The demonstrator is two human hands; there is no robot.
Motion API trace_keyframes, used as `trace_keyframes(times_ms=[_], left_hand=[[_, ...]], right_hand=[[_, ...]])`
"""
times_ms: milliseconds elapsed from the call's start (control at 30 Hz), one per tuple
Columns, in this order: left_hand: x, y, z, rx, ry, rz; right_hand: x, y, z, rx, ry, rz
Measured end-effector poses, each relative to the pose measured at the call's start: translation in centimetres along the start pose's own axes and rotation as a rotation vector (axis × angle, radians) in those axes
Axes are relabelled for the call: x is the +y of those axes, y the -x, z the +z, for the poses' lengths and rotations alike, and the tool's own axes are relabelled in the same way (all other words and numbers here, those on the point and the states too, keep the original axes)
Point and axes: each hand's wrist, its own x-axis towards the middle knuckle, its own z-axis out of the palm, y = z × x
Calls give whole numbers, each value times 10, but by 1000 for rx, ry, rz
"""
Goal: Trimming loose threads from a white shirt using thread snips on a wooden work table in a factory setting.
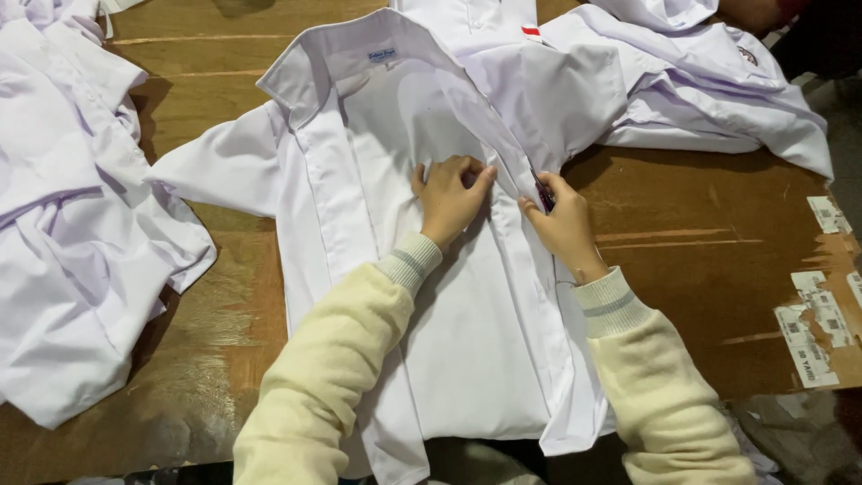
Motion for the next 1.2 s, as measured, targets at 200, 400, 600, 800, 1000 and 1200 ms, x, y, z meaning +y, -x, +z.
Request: trace_keyframes(times_ms=[200, 400, 600, 800, 1000, 1200], left_hand=[[-3, 5, -1, 99, 193, 24], [-5, 7, -2, 104, 262, 41], [2, 8, -9, 1, 321, -20], [0, 5, -12, -71, 362, -72], [12, 5, -26, -92, 463, -99], [10, 3, -23, -89, 516, -114]], right_hand=[[-7, 1, -4, -5, -33, 22], [-3, 2, -4, -5, -45, 24], [-10, 4, -7, -13, -65, 44], [-11, 4, -7, -2, -94, 54], [11, 1, 0, 11, -134, 74], [-15, 7, -10, -13, -115, 86]])
